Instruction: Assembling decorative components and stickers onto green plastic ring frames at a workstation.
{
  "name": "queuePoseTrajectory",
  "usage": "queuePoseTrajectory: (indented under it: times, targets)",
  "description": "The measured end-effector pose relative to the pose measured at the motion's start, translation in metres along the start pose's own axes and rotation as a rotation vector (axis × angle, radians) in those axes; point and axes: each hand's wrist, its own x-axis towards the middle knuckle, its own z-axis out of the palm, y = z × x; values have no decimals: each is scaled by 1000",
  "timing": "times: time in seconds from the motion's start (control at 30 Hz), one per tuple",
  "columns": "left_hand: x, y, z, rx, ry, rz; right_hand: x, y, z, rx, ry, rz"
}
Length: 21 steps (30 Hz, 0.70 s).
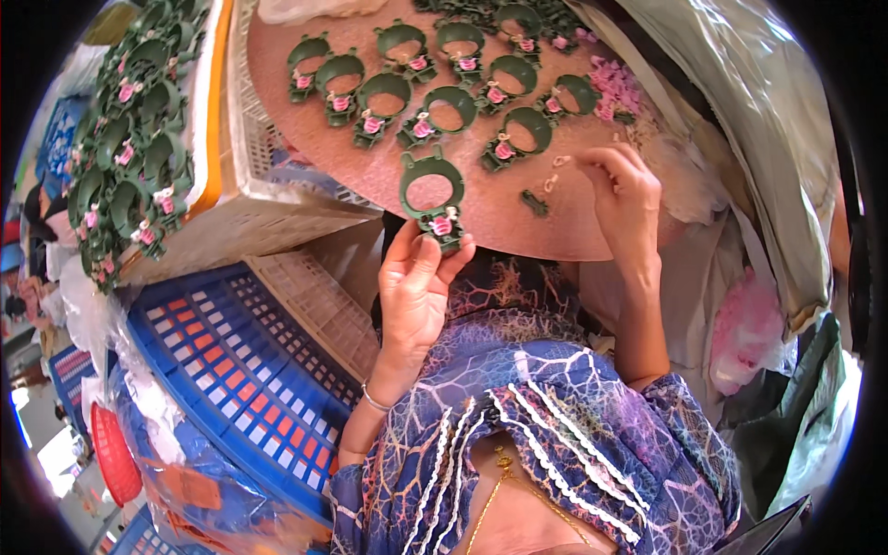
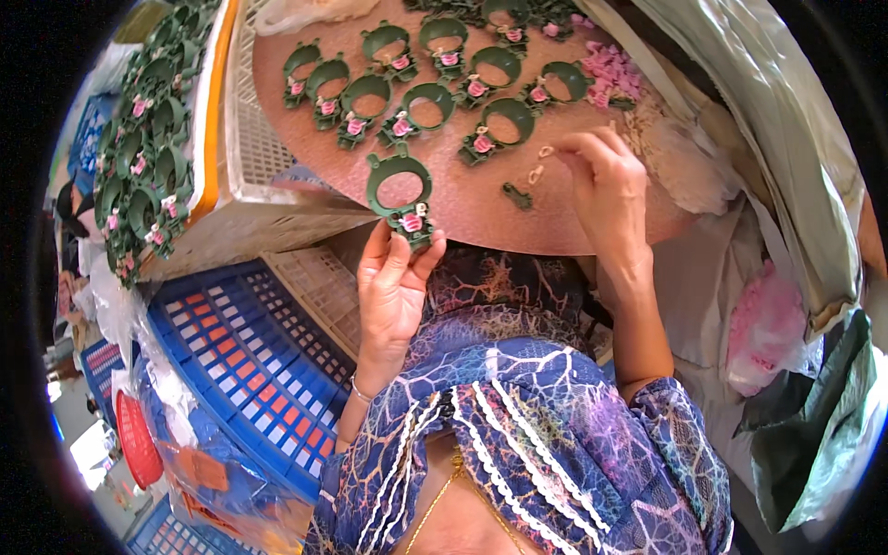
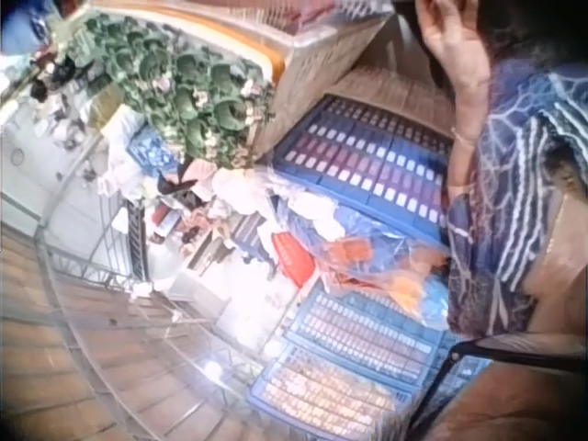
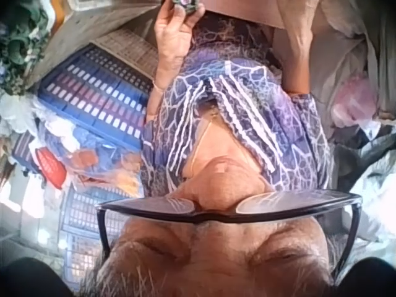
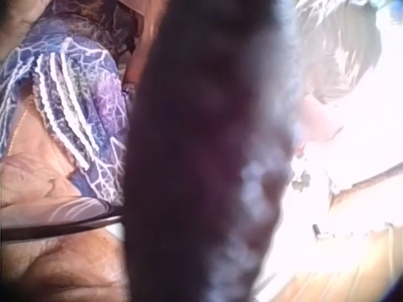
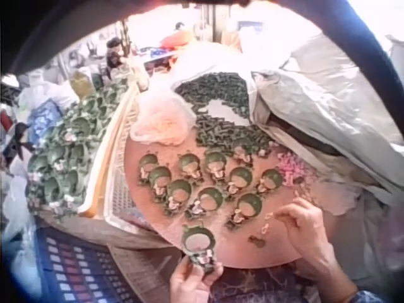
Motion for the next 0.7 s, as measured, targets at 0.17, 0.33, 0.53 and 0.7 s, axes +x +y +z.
queuePoseTrajectory:
  times: [0.17,0.33,0.53,0.7]
  targets:
    - [3,-3,2,47,-7,-10,-23,24,20,-82,-68,-109]
    - [3,-6,-1,50,-20,-31,-28,35,33,-39,-86,-69]
    - [3,-8,2,44,-4,-77,-32,6,29,399,-103,164]
    - [3,-9,6,87,-14,-113,-32,-22,32,794,-340,29]
